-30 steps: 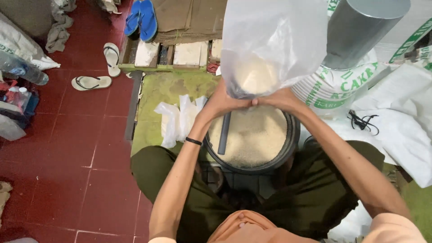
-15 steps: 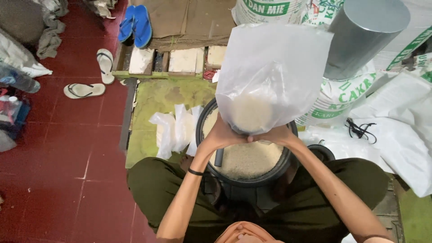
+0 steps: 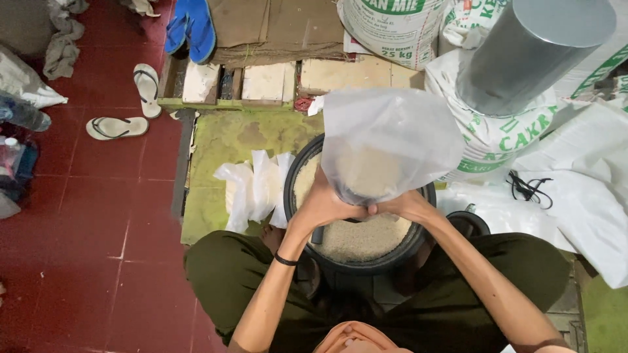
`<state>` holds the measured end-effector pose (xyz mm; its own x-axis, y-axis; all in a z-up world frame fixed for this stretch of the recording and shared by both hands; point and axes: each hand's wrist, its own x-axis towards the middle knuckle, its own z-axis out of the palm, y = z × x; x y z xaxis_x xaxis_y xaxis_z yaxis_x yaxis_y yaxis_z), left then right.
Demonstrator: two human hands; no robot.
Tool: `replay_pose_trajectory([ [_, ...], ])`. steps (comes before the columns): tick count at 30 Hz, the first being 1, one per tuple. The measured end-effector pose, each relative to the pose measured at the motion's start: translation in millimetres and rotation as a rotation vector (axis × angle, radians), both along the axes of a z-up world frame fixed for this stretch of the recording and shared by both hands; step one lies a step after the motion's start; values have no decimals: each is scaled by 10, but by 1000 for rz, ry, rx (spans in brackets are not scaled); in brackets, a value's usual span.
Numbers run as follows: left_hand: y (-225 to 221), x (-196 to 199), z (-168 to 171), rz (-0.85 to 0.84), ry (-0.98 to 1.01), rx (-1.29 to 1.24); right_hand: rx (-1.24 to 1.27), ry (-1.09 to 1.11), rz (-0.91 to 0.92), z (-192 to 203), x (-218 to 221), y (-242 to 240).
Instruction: Scooping grain from a large bucket into small plastic bags using a cup and a larger container.
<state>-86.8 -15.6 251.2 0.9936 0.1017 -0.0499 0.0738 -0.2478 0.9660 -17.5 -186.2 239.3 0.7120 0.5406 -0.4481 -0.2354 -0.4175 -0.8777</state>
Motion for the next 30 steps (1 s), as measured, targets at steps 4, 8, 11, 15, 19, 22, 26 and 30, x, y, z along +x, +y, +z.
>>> replay_pose_trajectory([
  [4, 40, -70, 73, 11, -86, 68, 28, -5, -23, 92, -20, 53],
  [8, 85, -204, 41, 9, -32, 15, 59, 23, -62, 119, -131, 165],
  [11, 95, -191, -131, 41, 34, -51, 75, 41, -83, 146, -157, 255],
  [15, 51, -99, 24, 101, 117, -168, 93, 71, -111, 169, -142, 307],
  [19, -7, -67, 7, 114, 276, -147, 98, 100, -134, 158, -159, 254],
  [22, -117, -54, -7, 133, 332, -205, 106, 123, -165, 194, -185, 236],
  [26, -241, -48, 47, 128, 419, -323, 43, 245, -259, 238, -225, 221],
  [30, -302, -41, -43, 134, 524, -377, -4, 339, -314, 203, -215, 233],
])
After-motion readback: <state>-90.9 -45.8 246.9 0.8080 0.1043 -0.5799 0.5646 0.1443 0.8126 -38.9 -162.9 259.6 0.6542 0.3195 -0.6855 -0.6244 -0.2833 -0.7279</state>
